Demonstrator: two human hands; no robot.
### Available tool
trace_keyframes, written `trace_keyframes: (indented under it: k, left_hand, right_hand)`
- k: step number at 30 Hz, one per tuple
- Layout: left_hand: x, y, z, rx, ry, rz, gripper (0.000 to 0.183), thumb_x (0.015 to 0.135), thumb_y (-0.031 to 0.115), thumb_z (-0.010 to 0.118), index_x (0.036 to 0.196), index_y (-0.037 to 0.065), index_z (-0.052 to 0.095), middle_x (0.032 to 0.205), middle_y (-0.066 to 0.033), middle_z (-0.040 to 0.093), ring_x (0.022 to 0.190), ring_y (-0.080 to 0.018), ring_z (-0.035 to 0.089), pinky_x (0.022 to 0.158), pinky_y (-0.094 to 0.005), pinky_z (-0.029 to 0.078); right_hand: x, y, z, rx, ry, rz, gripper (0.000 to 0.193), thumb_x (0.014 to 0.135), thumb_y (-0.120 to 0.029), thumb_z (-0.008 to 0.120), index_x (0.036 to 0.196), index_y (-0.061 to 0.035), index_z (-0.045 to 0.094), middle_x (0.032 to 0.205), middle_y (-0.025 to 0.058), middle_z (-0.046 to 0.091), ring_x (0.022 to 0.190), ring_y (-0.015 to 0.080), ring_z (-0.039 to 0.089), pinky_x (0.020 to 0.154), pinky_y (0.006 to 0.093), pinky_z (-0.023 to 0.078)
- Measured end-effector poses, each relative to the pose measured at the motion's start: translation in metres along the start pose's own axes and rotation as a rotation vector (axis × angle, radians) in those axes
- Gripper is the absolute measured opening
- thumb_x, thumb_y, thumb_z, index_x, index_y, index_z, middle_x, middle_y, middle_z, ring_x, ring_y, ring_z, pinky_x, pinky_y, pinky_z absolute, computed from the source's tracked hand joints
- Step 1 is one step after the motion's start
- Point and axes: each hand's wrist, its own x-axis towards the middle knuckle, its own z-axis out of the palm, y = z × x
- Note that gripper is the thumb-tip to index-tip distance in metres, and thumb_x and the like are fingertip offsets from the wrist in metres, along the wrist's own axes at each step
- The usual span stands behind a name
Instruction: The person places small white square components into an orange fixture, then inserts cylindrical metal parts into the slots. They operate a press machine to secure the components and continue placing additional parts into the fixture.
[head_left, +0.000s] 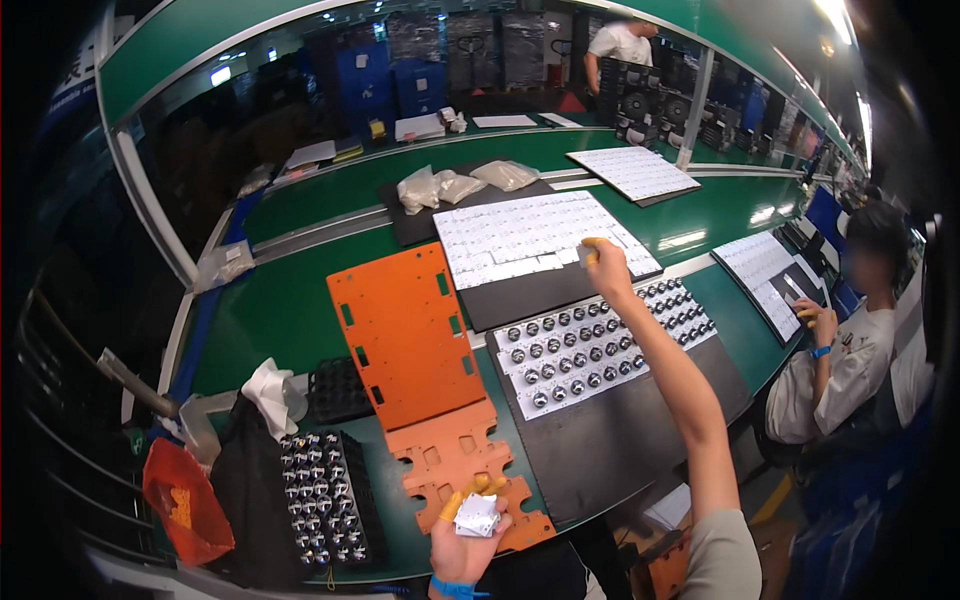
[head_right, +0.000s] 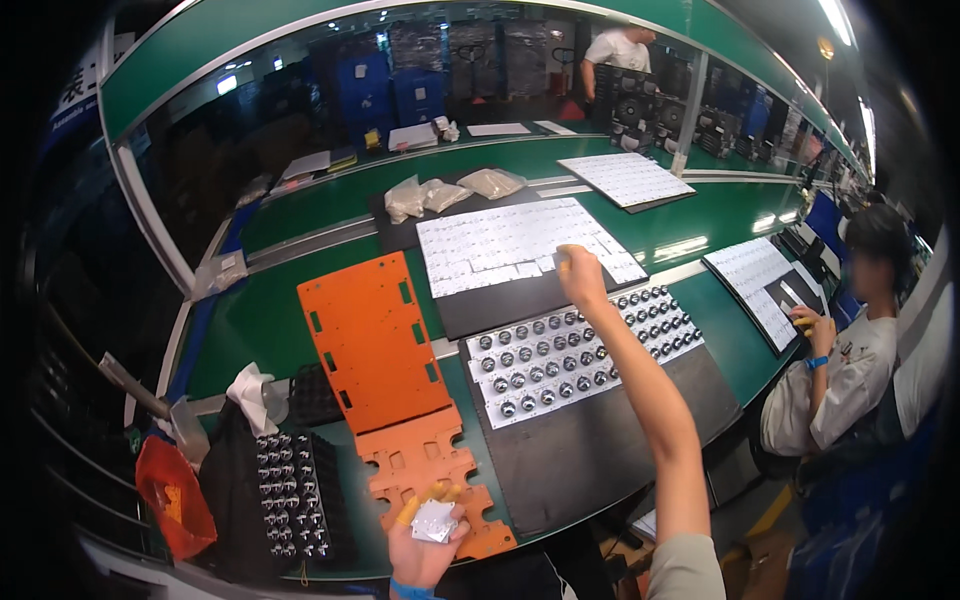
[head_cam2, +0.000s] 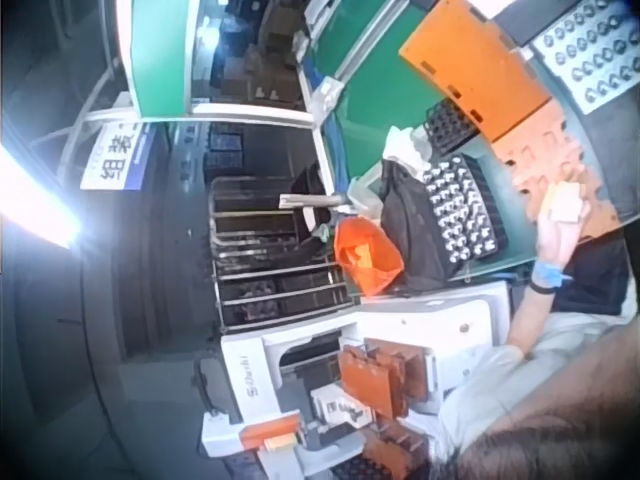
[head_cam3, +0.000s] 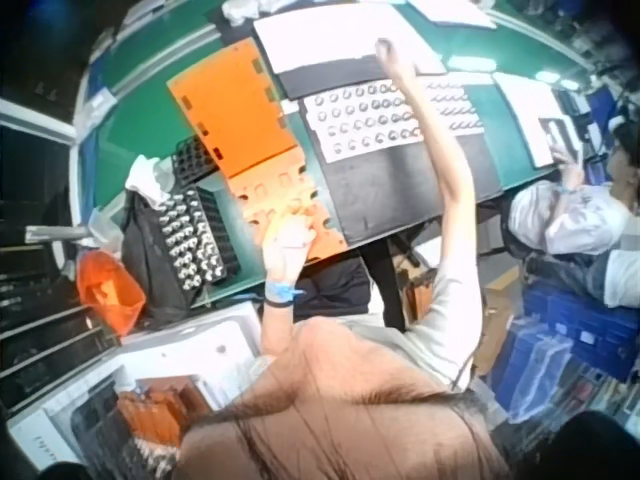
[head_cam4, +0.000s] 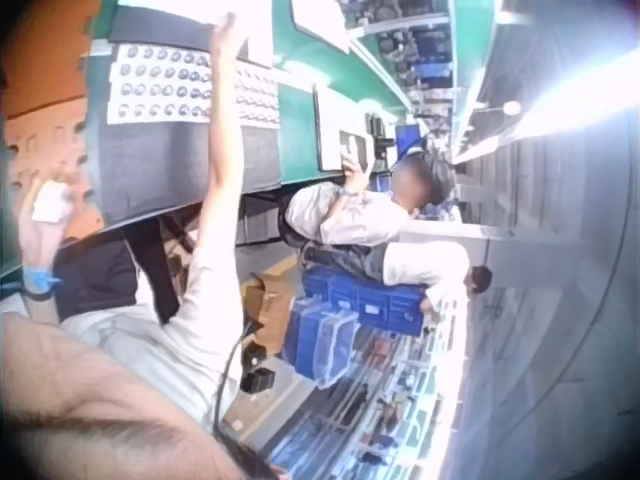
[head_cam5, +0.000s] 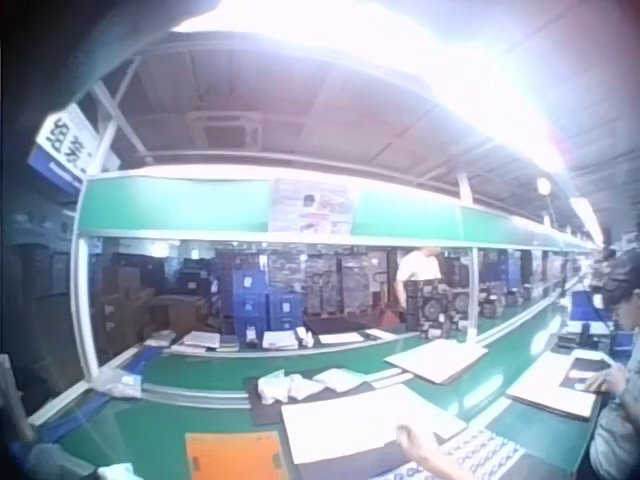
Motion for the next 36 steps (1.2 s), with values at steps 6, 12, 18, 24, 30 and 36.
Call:
trace_keyframes:
  k: [6,12,18,24,30,36]
  left_hand:
    - [0.001,0.002,0.005,0.039,-0.032,0.044,0.042,0.103,0.033,0.046,0.128,0.0,0.056,0.124,-0.0165,0.059,0.094,-0.0257,0.054,0.072,-0.0345,0.043]
    - [-0.019,0.0,0.029,0.147,0.009,0.136,0.055,0.105,0.044,0.035,0.136,0.001,0.052,0.134,-0.0144,0.058,0.118,-0.0268,0.057,0.092,-0.0394,0.048]
    - [-0.033,0.007,-0.006,0.15,-0.105,0.203,0.052,0.107,0.044,0.032,0.138,0.008,0.053,0.134,-0.0098,0.059,0.123,-0.0232,0.057,0.106,-0.043,0.045]
    - [-0.057,0.008,-0.011,0.087,0.048,0.239,0.036,0.106,0.036,0.035,0.124,0.016,0.059,0.109,-0.0057,0.067,0.098,-0.0193,0.064,0.075,-0.0334,0.052]
    - [-0.092,0.002,-0.014,0.155,-0.039,0.415,0.02,0.101,0.017,0.05,0.118,0.008,0.056,0.103,-0.0049,0.059,0.09,-0.0194,0.058,0.066,-0.0308,0.043]
    - [-0.11,0.009,-0.018,0.17,-0.087,0.399,0.027,0.101,0.008,0.048,0.127,0.007,0.049,0.114,-0.0053,0.054,0.097,-0.0181,0.055,0.073,-0.0326,0.045]
  right_hand:
    - [-0.091,-0.177,-0.057,0.501,-0.22,-0.372,0.04,0.088,0.008,0.054,0.125,-0.0043,0.064,0.103,0.0156,0.072,0.095,0.0229,0.072,0.079,0.0313,0.057]
    - [-0.2,-0.284,-0.114,0.229,-0.773,-0.926,0.061,0.076,-0.003,0.065,0.137,-0.001,0.054,0.114,0.0165,0.064,0.091,0.0312,0.069,0.07,0.034,0.06]
    - [-0.226,-0.329,-0.119,0.288,-0.916,-0.846,0.051,0.085,-0.018,0.069,0.132,-0.0014,0.056,0.096,0.0142,0.063,0.082,0.0318,0.064,0.072,0.0427,0.056]
    - [-0.213,-0.367,-0.1,0.421,-0.784,-0.664,0.035,0.088,-0.025,0.072,0.117,-0.0052,0.066,0.093,0.0133,0.063,0.081,0.0317,0.063,0.07,0.0413,0.053]
    - [-0.217,-0.403,-0.041,0.395,-0.767,-0.503,0.026,0.088,-0.024,0.072,0.103,-0.0032,0.072,0.092,0.0137,0.067,0.084,0.0315,0.066,0.072,0.0432,0.052]
    - [-0.222,-0.426,-0.012,0.248,-0.781,-0.444,0.03,0.083,-0.029,0.076,0.095,-0.002,0.076,0.083,0.0153,0.07,0.084,0.032,0.067,0.098,0.0467,0.045]
